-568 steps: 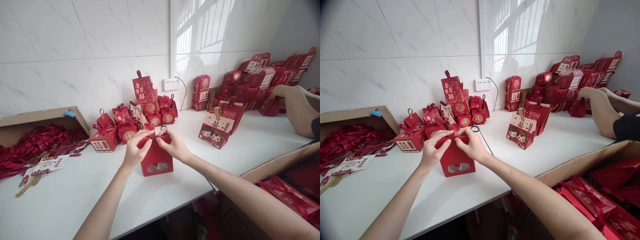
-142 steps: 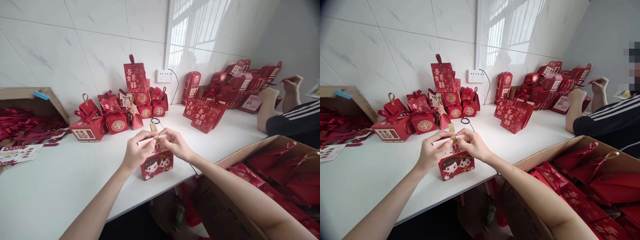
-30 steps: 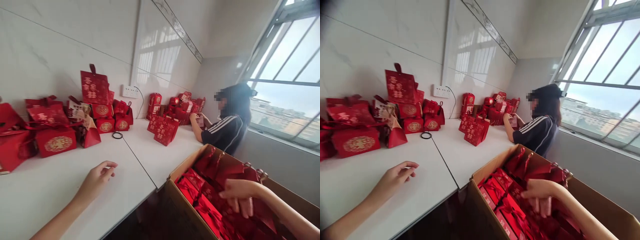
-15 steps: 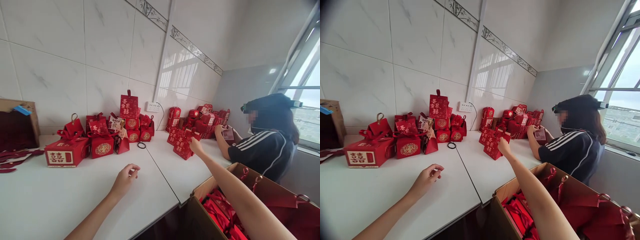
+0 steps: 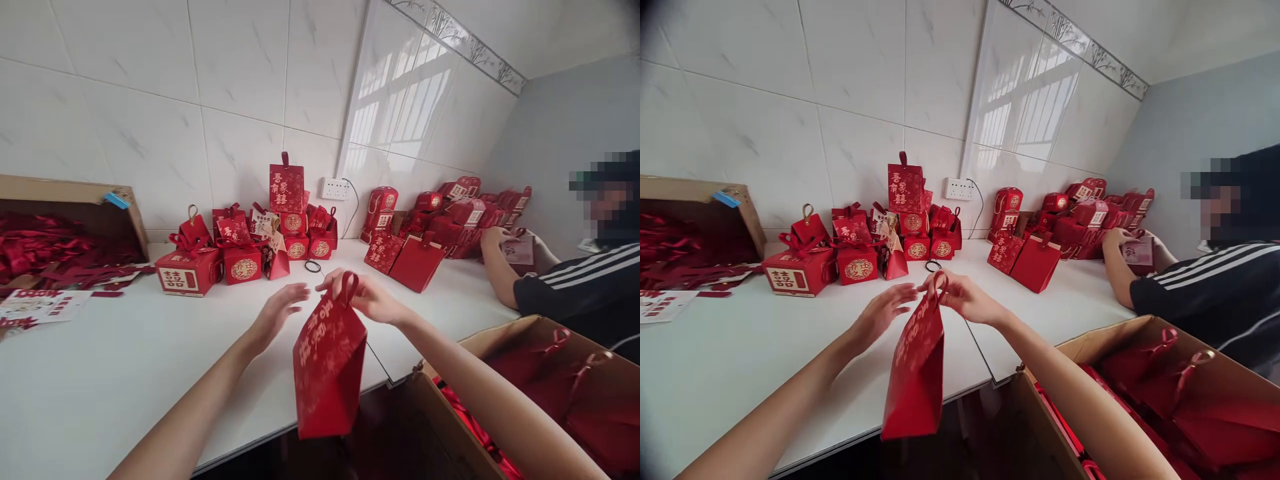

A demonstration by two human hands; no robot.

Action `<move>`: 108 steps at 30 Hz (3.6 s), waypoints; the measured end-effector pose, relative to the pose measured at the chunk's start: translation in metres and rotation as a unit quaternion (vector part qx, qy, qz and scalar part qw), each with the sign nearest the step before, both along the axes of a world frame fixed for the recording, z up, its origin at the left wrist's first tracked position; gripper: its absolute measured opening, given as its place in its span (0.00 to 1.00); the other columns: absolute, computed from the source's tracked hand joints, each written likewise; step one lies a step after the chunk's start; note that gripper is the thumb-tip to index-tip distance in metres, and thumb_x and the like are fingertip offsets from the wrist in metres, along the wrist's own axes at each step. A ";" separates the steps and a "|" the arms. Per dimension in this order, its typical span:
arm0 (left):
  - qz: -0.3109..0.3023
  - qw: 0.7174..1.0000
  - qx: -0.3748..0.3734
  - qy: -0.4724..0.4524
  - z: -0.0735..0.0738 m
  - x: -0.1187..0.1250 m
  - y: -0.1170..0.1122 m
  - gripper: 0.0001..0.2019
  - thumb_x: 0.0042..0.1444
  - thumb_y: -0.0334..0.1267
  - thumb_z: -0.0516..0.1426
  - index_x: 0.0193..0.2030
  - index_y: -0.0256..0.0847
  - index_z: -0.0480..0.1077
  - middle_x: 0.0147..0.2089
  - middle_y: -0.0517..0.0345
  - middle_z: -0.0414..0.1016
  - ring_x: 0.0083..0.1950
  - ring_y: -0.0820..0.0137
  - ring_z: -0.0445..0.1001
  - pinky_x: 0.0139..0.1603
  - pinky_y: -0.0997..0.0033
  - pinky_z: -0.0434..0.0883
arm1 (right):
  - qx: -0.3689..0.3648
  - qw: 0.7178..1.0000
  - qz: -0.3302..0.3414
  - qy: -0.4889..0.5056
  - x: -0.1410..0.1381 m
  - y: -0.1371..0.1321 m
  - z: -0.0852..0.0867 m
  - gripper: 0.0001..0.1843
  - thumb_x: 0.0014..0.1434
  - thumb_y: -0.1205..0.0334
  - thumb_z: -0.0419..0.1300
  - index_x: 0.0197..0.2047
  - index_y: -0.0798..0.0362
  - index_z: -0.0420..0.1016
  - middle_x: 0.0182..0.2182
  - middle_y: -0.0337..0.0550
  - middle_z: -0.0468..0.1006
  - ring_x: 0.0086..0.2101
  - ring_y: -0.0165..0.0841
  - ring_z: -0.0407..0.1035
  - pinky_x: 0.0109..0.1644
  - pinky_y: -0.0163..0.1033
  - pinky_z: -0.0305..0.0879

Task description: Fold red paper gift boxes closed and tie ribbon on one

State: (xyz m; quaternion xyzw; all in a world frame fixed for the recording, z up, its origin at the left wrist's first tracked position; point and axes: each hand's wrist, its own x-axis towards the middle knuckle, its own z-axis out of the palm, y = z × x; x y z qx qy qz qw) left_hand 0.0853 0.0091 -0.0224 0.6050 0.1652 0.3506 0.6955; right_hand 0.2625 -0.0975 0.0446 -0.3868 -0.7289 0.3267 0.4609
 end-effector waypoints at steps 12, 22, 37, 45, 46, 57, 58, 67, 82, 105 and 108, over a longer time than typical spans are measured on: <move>0.208 0.958 0.188 0.065 0.001 0.007 -0.035 0.17 0.45 0.48 0.64 0.34 0.41 0.64 0.30 0.62 0.72 0.31 0.70 0.72 0.35 0.71 0.69 | -0.019 0.947 -0.245 0.207 -0.009 0.003 -0.039 0.22 0.60 0.42 0.50 0.39 0.51 0.74 0.37 0.45 0.77 0.42 0.38 0.71 0.44 0.43 0.68; 0.166 0.964 0.205 0.026 -0.006 0.006 -0.038 0.10 0.57 0.45 0.54 0.34 0.41 0.62 0.27 0.63 0.69 0.28 0.72 0.70 0.30 0.74 0.68 | 0.063 0.946 -0.316 0.044 -0.029 0.000 -0.037 0.12 0.58 0.52 0.55 0.31 0.52 0.70 0.29 0.39 0.74 0.30 0.31 0.67 0.35 0.35 0.64; 0.247 0.856 0.454 -0.012 0.019 0.004 -0.040 0.06 0.58 0.32 0.55 0.40 0.43 0.72 0.49 0.56 0.76 0.49 0.70 0.75 0.50 0.70 0.71 | 0.104 0.953 -0.286 -0.013 -0.031 -0.004 -0.036 0.07 0.59 0.59 0.54 0.31 0.52 0.65 0.28 0.38 0.71 0.28 0.29 0.65 0.33 0.34 0.62; 0.261 0.834 0.486 -0.023 0.018 0.007 -0.037 0.07 0.58 0.29 0.53 0.35 0.41 0.72 0.40 0.58 0.77 0.42 0.72 0.76 0.43 0.76 0.72 | 0.115 0.945 -0.306 -0.007 -0.034 0.001 -0.039 0.07 0.59 0.58 0.53 0.31 0.51 0.64 0.29 0.38 0.70 0.29 0.29 0.64 0.33 0.35 0.61; 0.251 0.834 0.491 -0.013 0.020 0.007 -0.037 0.08 0.59 0.30 0.53 0.36 0.42 0.73 0.41 0.58 0.77 0.42 0.72 0.76 0.44 0.75 0.72 | 0.114 0.946 -0.304 -0.008 -0.034 0.001 -0.039 0.07 0.59 0.58 0.53 0.31 0.51 0.64 0.29 0.38 0.69 0.29 0.29 0.64 0.33 0.35 0.61; 0.227 0.861 0.455 0.016 0.027 0.004 -0.039 0.12 0.55 0.32 0.54 0.45 0.41 0.75 0.44 0.56 0.77 0.43 0.69 0.75 0.47 0.71 0.73 | 0.103 0.953 -0.283 -0.021 -0.032 -0.006 -0.036 0.04 0.57 0.61 0.52 0.33 0.51 0.65 0.29 0.38 0.71 0.30 0.30 0.66 0.33 0.35 0.62; 0.227 0.862 0.453 0.013 0.027 0.004 -0.039 0.12 0.55 0.31 0.55 0.44 0.41 0.75 0.43 0.56 0.77 0.43 0.70 0.75 0.47 0.72 0.72 | 0.101 0.953 -0.285 -0.021 -0.032 -0.005 -0.035 0.04 0.57 0.61 0.52 0.32 0.51 0.65 0.29 0.38 0.71 0.29 0.30 0.65 0.33 0.35 0.62; 0.211 0.886 0.412 0.027 0.028 0.005 -0.036 0.11 0.56 0.34 0.55 0.43 0.43 0.76 0.31 0.60 0.71 0.32 0.74 0.71 0.34 0.76 0.70 | 0.090 0.960 -0.265 -0.021 -0.027 -0.004 -0.033 0.04 0.57 0.62 0.52 0.33 0.52 0.65 0.29 0.37 0.71 0.30 0.29 0.65 0.34 0.34 0.61; 0.123 0.957 0.261 -0.002 0.010 0.004 -0.037 0.32 0.55 0.39 0.55 0.65 0.43 0.47 0.46 0.51 0.73 0.44 0.66 0.75 0.46 0.64 0.72 | 0.084 0.949 -0.300 0.048 -0.022 -0.004 -0.047 0.09 0.60 0.54 0.54 0.36 0.51 0.69 0.31 0.39 0.73 0.32 0.33 0.67 0.37 0.37 0.63; 0.190 0.906 0.379 0.026 -0.019 0.004 -0.020 0.36 0.43 0.39 0.65 0.58 0.43 0.55 0.62 0.45 0.63 0.60 0.58 0.65 0.60 0.57 0.64 | -0.106 0.820 -0.258 0.499 0.014 0.023 -0.067 0.12 0.46 0.54 0.61 0.35 0.47 0.72 0.32 0.41 0.75 0.33 0.36 0.70 0.40 0.43 0.70; 0.197 0.903 0.381 -0.005 -0.019 0.004 -0.018 0.36 0.44 0.40 0.65 0.58 0.42 0.55 0.60 0.44 0.64 0.60 0.59 0.66 0.59 0.58 0.65 | -0.110 0.827 -0.219 0.506 0.011 0.020 -0.066 0.10 0.44 0.55 0.61 0.32 0.46 0.71 0.31 0.39 0.76 0.32 0.36 0.71 0.40 0.45 0.70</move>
